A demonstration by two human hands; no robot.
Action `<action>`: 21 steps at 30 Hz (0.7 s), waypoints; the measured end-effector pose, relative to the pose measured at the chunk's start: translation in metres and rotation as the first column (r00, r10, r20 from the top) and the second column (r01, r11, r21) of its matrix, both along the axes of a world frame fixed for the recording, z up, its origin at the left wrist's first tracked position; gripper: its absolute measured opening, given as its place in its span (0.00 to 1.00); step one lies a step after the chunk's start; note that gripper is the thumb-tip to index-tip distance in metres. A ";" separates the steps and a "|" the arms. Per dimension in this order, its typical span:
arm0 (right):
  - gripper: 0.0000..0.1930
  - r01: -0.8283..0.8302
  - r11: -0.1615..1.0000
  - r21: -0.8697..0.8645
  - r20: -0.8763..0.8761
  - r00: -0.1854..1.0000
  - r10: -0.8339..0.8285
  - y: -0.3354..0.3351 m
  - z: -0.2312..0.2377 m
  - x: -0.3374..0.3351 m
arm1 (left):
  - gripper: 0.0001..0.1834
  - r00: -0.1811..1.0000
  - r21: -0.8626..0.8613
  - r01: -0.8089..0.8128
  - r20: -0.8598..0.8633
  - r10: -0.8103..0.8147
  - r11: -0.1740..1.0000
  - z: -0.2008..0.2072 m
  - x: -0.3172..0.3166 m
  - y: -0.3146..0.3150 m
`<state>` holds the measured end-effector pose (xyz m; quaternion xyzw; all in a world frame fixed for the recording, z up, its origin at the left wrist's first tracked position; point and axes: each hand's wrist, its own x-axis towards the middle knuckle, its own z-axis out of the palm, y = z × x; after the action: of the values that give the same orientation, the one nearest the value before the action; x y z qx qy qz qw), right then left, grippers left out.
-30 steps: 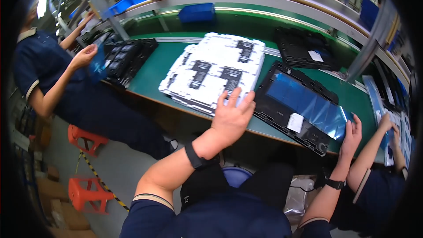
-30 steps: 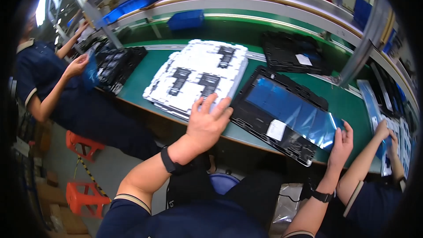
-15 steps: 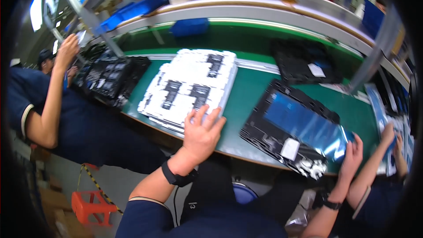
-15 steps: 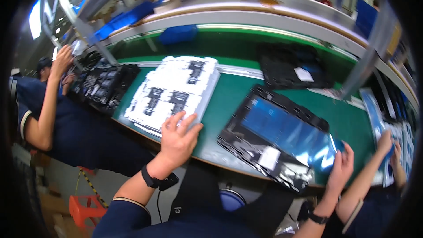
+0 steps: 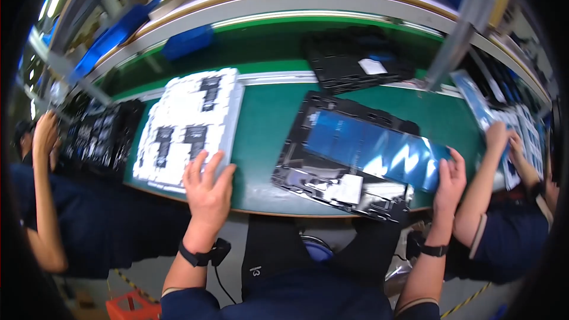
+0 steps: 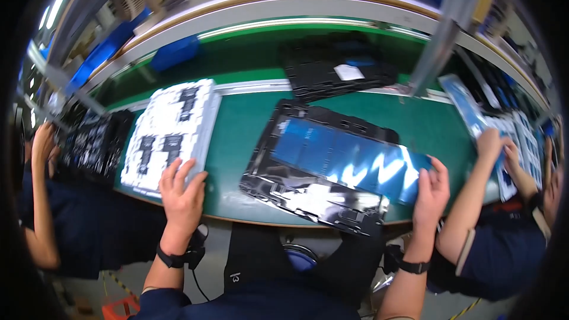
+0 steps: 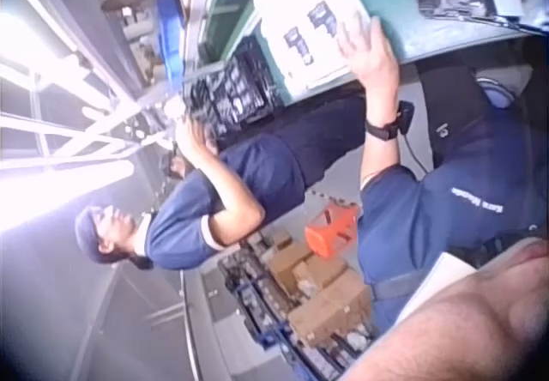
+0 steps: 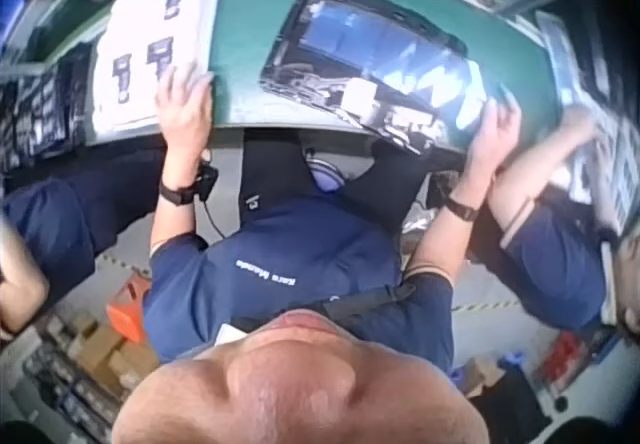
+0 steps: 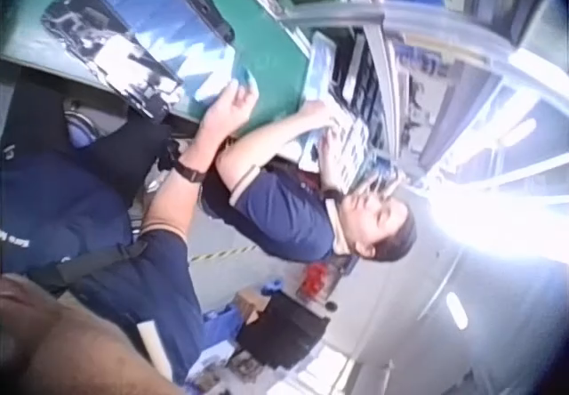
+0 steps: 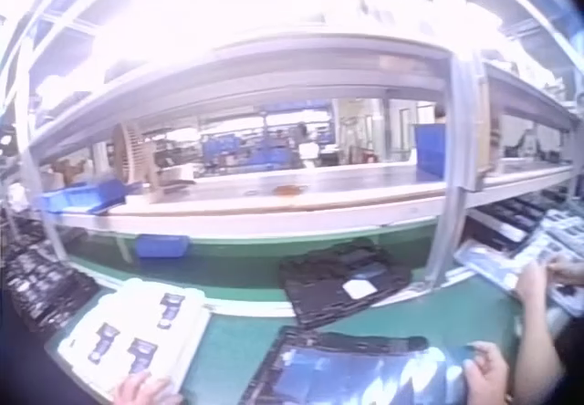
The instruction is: Apply blue protective film to black electronic component trays and stack them.
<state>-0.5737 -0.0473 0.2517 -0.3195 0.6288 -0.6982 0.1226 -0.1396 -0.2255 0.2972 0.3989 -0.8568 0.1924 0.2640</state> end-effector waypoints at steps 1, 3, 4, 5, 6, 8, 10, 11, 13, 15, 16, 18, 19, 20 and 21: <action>0.17 -0.002 1.000 -0.010 0.015 1.000 0.002 -0.001 0.000 0.001 | 0.17 1.000 0.013 -0.016 0.009 0.016 1.000 -0.002 0.000 -0.001; 0.17 0.045 0.996 -0.073 0.042 0.998 -0.042 -0.003 0.000 0.004 | 0.22 0.998 0.073 -0.064 0.018 0.063 0.995 -0.001 -0.005 0.007; 0.17 0.037 0.997 -0.074 0.064 0.997 -0.033 0.000 -0.001 0.001 | 0.24 0.999 0.079 -0.046 0.017 0.044 0.996 0.004 -0.011 0.012; 0.17 0.054 0.994 -0.100 0.055 0.997 -0.048 -0.001 0.002 0.003 | 0.25 0.999 0.085 -0.029 0.021 0.027 0.996 0.010 -0.017 0.017; 0.16 0.049 0.995 -0.092 0.035 0.998 -0.045 0.001 0.003 0.002 | 0.26 0.996 0.149 0.092 -0.009 -0.092 0.984 0.013 -0.023 0.022; 0.16 0.032 0.997 -0.075 0.003 1.000 -0.031 0.004 0.003 0.000 | 0.30 0.933 0.282 0.359 -0.113 -0.341 0.890 0.021 -0.041 0.032; 0.15 0.054 0.995 -0.088 0.028 0.998 -0.052 0.000 0.007 0.004 | 0.33 0.874 0.321 0.480 -0.091 -0.478 0.816 0.023 -0.062 0.037; 0.14 0.067 0.994 -0.088 0.019 0.998 -0.066 -0.001 0.002 0.002 | 0.34 0.843 0.342 0.522 -0.072 -0.532 0.781 0.021 -0.071 0.038; 0.14 0.064 0.995 -0.079 0.036 0.997 -0.061 0.000 0.002 0.002 | 0.32 0.833 0.428 0.535 -0.118 -0.541 0.729 0.002 -0.088 0.034; 0.14 0.046 0.995 -0.094 0.040 0.998 -0.042 0.005 0.002 0.001 | 0.29 0.851 0.408 0.494 -0.043 -0.524 0.768 -0.008 -0.093 0.038; 0.14 0.061 0.995 -0.085 0.039 0.998 -0.057 0.007 0.005 0.002 | 0.27 0.870 0.378 0.470 -0.047 -0.491 0.797 -0.013 -0.093 0.039; 0.14 0.082 0.993 -0.085 0.057 0.995 -0.077 0.004 0.012 0.007 | 0.23 0.905 0.344 0.416 -0.068 -0.420 0.842 -0.012 -0.098 0.047; 0.15 0.067 0.994 -0.082 0.073 0.995 -0.061 0.004 0.013 0.004 | 0.22 0.914 0.334 0.402 -0.095 -0.394 0.852 -0.009 -0.100 0.054; 0.15 0.078 0.993 -0.090 0.082 0.994 -0.071 0.005 0.011 0.004 | 0.22 0.923 0.334 0.383 -0.112 -0.367 0.861 -0.010 -0.100 0.060; 0.15 0.074 0.991 -0.111 0.091 0.994 -0.065 -0.001 0.010 0.005 | 0.22 0.937 0.322 0.350 -0.124 -0.327 0.880 -0.011 -0.098 0.065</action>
<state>-0.5690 -0.0478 0.2618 -0.2730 0.5928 -0.7500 0.1071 -0.2375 -0.1604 0.2866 0.2887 -0.9243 -0.0205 0.2489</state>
